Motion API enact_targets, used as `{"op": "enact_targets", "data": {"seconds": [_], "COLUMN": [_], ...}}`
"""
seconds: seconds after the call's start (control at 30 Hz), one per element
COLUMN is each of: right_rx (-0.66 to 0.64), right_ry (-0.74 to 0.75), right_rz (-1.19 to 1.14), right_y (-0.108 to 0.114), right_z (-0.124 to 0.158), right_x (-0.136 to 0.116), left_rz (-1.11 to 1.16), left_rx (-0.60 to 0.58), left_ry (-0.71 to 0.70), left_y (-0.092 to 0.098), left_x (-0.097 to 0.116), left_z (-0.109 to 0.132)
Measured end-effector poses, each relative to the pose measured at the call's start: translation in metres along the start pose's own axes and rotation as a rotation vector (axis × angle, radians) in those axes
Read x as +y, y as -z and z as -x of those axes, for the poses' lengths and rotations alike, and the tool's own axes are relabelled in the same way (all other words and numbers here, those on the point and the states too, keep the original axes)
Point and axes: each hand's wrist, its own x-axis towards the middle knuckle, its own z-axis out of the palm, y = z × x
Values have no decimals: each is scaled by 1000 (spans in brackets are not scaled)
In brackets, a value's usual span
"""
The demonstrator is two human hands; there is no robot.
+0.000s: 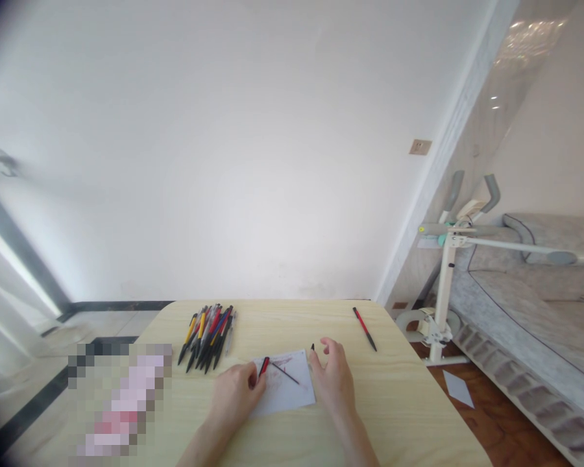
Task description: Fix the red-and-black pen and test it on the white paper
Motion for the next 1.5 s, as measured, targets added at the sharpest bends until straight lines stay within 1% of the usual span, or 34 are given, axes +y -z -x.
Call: {"op": "enact_targets", "data": {"seconds": [0.07, 0.13, 0.37, 0.47, 0.6, 0.7, 0.87, 0.93, 1.1, 1.2, 1.37, 1.5], "right_rx": [-37, -42, 40, 46, -6, -38, -37, -41, -114, -126, -130, -122], "right_ry": [14, 16, 48, 35, 64, 56, 53, 77, 193, 210, 208, 216], "right_rz": [32, 56, 8, 5, 20, 49, 58, 61, 156, 223, 276, 252], "right_y": [-2, -5, -6, -4, -4, -7, -6, -4, -4, -6, -7, -7], "right_z": [-1, 0, 11, 11, 8, 5, 4, 6, 11, 12, 13, 14], "right_x": [1, 1, 5, 7, 6, 3, -5, -11, -25, -30, -29, -23], "left_rz": [-21, -31, -48, -53, -52, -54, -49, -45, -49, -49, -52, -66], "left_rx": [-24, -42, -73, -64, -57, -58, -94, -107, -100, -105, -95, -101], "left_ry": [-1, 1, -2, -20, -30, -26, -6, -3, -13, -5, -16, -25], "left_y": [1, 2, 2, 1, 0, 0, 5, 7, 10, 10, 10, 10], "left_x": [1, 1, 2, 1, 1, 0, 3, 4, 6, 7, 7, 7], "left_z": [0, 0, 0, -1, -1, -1, -1, -1, -1, 0, -1, -1]}}
